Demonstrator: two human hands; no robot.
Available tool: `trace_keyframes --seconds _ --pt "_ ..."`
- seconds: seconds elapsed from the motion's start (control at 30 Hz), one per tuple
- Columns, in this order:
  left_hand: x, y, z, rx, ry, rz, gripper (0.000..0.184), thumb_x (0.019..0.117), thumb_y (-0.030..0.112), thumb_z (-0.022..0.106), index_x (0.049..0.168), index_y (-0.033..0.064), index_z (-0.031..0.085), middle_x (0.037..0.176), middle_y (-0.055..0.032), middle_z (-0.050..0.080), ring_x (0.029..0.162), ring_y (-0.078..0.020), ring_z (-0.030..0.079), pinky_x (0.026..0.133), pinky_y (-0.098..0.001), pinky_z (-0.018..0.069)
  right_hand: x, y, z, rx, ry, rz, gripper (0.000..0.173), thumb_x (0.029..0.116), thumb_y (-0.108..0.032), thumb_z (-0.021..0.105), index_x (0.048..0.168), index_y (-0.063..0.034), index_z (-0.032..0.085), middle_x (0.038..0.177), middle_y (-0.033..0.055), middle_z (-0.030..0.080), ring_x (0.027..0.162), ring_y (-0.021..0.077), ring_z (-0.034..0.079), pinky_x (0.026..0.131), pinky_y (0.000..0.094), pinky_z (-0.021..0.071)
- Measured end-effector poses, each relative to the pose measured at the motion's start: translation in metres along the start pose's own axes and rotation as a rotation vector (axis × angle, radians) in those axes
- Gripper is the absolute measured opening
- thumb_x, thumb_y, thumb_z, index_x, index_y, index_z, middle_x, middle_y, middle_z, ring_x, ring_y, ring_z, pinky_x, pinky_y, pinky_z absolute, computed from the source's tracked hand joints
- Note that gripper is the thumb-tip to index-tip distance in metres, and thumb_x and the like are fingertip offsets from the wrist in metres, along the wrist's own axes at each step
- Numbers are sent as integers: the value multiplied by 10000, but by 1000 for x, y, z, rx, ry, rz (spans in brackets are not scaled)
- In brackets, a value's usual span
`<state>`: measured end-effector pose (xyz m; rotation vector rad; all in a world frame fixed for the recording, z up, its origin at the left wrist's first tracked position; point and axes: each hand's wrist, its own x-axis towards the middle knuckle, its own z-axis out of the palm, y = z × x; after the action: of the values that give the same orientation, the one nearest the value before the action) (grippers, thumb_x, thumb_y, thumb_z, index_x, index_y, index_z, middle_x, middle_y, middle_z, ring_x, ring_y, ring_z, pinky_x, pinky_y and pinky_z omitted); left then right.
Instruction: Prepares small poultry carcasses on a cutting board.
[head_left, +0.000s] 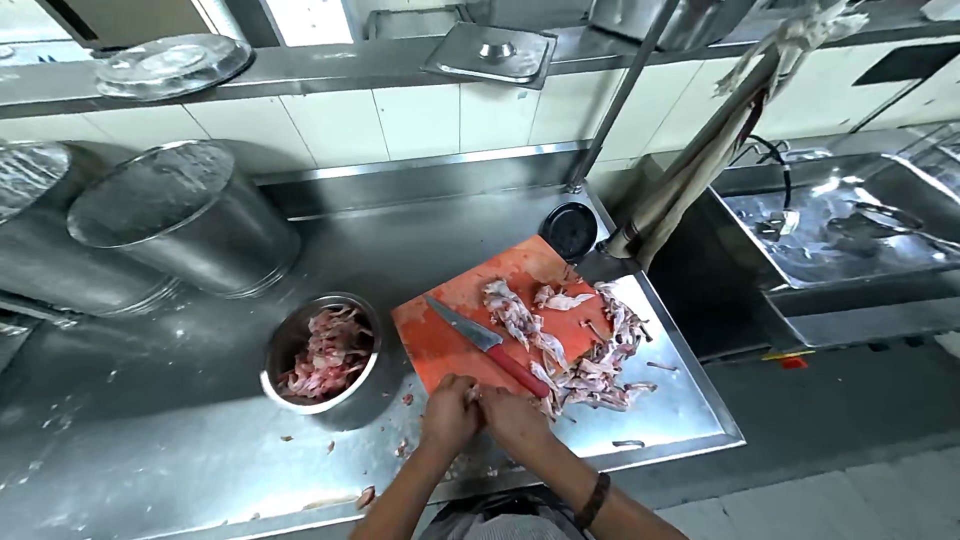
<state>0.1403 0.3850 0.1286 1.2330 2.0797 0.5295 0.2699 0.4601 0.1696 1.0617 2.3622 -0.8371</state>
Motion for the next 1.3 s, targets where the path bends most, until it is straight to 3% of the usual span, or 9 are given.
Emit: trace_keyframes --seconds 0.17,0.3,0.43,0.57,0.73,0.9,0.97,1.1,1.3 --pt "-3 1 -13 240 17 10 511 956 220 568 1465 259 574 1443 -85 584 1335 -307 553 1051 -514 509 -1 -2 -16 -53 -14 40 375 1077 -242 394 1295 -18 601 1213 232 676 1134 417 672 919 620 546" --pt "-4 5 -6 213 61 441 546 869 279 721 1387 149 609 1507 -72 555 1476 -289 424 1199 -533 360 -13 -4 -54 -95 -99 1 380 1063 -308 433 1209 -26 642 1151 236 695 1104 439 673 880 668 524" --pt "11 18 -6 123 112 468 266 926 244 652 1107 79 757 1291 -79 707 1345 -279 568 1147 -517 418 -12 3 -56 88 -70 -122 435 1079 -332 406 1073 6 680 1052 233 691 1057 404 666 918 627 498" --pt "14 14 -14 255 110 636 188 928 244 668 1026 107 753 1161 -70 741 1171 -282 668 1009 -548 504 -24 6 -41 222 51 -107 401 1053 -295 436 930 1 677 873 184 665 890 348 663 823 576 508" --pt "15 8 -9 241 191 776 186 867 291 727 902 108 719 993 -72 750 974 -265 717 914 -514 540 -40 12 -23 385 176 -131 428 1069 -322 436 1009 -13 727 888 157 701 885 303 687 847 549 531" --pt "21 -36 -36 227 -97 301 322 998 324 554 1044 93 774 1152 -108 740 1170 -290 671 1092 -525 472 -59 29 -37 659 102 -55 347 1046 -306 428 873 -83 631 659 12 513 541 145 497 527 366 449" --pt "19 -51 -61 161 -34 315 353 989 383 566 1010 96 770 1138 -96 742 1178 -279 662 1090 -538 463 -62 37 -55 578 103 -105 367 1055 -308 429 906 -68 663 695 32 547 592 161 529 584 390 471" --pt "0 5 -99 -94 -72 567 577 819 366 799 1356 224 642 1454 -48 578 1425 -244 466 1179 -517 406 -52 32 -74 333 37 -215 425 1072 -326 410 894 -27 654 778 116 599 767 263 608 747 504 495" --pt "-8 35 -60 -189 -218 658 274 989 255 649 1060 -5 695 1030 -156 704 999 -284 687 936 -494 551 -45 11 -92 173 -80 -374 403 1069 -349 435 860 -60 621 728 99 562 708 264 584 674 502 471"
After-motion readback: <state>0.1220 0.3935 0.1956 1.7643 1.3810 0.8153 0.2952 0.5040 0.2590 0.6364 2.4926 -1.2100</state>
